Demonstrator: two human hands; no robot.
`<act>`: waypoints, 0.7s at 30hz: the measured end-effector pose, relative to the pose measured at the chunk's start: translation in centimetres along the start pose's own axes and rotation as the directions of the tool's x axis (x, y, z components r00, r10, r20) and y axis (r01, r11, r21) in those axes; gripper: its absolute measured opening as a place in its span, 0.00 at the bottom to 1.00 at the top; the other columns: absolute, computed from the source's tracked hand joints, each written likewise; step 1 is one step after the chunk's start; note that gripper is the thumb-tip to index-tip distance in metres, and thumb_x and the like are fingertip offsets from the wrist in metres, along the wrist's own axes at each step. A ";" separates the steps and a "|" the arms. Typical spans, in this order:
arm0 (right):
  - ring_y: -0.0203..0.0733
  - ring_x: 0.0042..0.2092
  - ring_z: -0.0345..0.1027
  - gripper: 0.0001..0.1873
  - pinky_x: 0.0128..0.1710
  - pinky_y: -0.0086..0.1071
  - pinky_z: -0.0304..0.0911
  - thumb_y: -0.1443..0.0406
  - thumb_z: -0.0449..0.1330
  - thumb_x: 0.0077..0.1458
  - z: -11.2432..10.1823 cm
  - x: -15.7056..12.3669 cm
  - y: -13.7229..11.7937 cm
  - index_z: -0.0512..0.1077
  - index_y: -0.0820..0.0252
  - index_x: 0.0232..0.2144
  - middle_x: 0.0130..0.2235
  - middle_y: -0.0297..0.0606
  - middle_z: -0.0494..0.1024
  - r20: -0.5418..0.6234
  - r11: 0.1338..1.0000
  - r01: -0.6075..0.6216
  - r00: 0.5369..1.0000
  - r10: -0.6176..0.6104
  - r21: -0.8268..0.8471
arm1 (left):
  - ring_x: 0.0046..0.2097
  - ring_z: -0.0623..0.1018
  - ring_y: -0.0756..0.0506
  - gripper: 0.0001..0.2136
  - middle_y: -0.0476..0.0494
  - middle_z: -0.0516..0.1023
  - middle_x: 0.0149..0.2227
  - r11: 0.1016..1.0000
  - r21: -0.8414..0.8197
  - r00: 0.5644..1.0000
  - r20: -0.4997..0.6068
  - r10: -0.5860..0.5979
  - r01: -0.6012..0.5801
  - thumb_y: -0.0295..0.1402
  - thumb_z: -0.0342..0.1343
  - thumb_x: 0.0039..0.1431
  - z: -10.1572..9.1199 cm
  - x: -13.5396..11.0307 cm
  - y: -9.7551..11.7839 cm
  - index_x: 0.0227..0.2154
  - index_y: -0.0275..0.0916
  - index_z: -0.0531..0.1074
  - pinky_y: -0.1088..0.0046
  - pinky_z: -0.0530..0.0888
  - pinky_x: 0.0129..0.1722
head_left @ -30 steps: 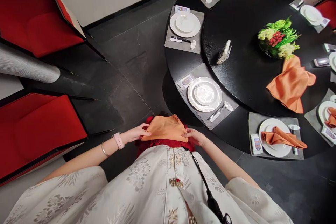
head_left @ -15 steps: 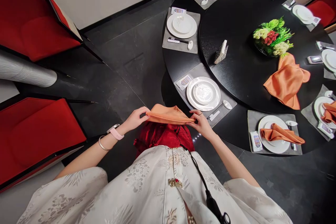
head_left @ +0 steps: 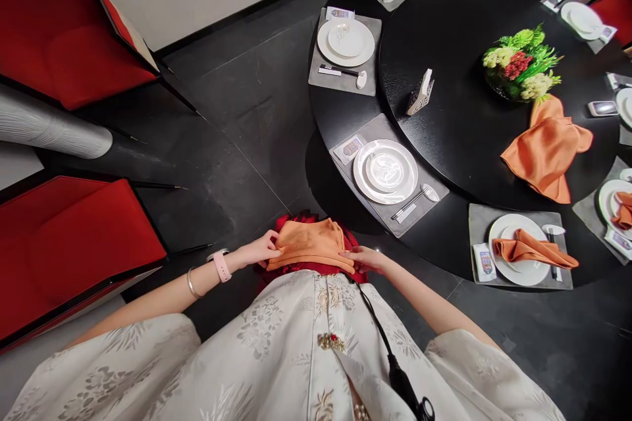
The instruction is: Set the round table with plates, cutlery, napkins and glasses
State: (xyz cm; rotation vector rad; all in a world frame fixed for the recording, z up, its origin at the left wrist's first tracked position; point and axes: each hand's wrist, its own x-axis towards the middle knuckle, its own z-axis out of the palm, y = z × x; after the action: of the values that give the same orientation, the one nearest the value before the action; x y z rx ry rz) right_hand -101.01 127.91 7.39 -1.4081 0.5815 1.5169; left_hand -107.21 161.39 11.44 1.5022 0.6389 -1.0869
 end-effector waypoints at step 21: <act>0.37 0.40 0.73 0.32 0.38 0.28 0.70 0.74 0.66 0.32 -1.1 -3.3 -1.6 0.68 0.54 0.44 0.44 0.33 0.74 -0.077 0.791 0.340 0.933 -0.352 0.508 | 0.42 0.75 0.44 0.29 0.37 0.73 0.43 0.986 -0.167 0.988 0.154 0.031 -0.005 0.51 0.56 0.49 2.1 12.2 5.3 0.49 0.38 0.63 0.72 0.71 0.38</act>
State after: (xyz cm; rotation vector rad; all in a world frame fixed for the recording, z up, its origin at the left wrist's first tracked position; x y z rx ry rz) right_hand -99.44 126.63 10.65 -1.0060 0.6190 0.9793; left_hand -98.02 156.09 3.13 1.2642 0.5902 -1.0976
